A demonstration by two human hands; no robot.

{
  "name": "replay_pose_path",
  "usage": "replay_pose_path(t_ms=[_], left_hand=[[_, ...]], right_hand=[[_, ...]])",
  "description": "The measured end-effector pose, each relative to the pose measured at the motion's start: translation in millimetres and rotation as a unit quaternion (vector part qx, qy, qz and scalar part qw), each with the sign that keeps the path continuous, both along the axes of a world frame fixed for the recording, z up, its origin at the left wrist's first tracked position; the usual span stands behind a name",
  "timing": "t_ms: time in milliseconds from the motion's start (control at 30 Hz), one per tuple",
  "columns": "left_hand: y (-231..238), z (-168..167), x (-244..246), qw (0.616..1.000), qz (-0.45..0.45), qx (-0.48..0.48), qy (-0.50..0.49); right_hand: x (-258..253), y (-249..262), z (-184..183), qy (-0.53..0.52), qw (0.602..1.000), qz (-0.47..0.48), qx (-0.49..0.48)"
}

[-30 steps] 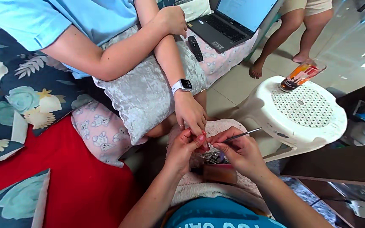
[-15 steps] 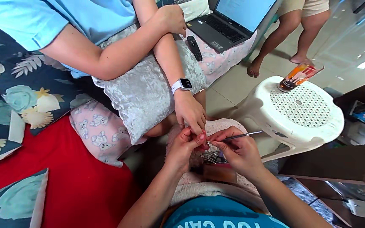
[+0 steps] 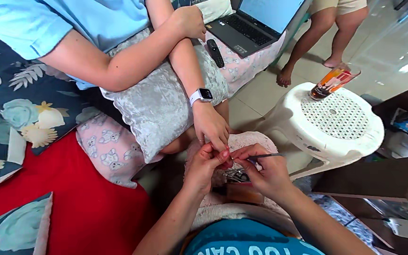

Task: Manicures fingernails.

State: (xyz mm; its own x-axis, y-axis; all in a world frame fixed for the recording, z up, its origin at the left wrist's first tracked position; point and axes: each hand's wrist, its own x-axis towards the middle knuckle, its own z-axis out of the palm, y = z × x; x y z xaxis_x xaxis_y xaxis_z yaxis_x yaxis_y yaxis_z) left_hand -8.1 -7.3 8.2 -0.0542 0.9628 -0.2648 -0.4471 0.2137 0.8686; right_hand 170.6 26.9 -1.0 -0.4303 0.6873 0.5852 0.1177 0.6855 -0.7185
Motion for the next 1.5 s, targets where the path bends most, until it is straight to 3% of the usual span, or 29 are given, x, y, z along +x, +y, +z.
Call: replay_pose_path(t_ms=[333, 767, 1500], left_hand=[[-0.7, 0.2, -0.2, 0.999, -0.010, 0.000, -0.031], [-1.5, -1.4, -2.1, 0.998, -0.024, 0.003, -0.063], [-0.8, -7.6, -1.7, 0.994, -0.031, 0.010, -0.105]], right_hand=[[-1.2, -1.2, -3.5, 0.064, 0.995, -0.005, -0.070], [-3.1, -5.1, -7.0, 0.199, 0.956, 0.018, -0.213], [-5.8, -11.0, -19.8, 0.304, 0.901, 0.039, -0.306]])
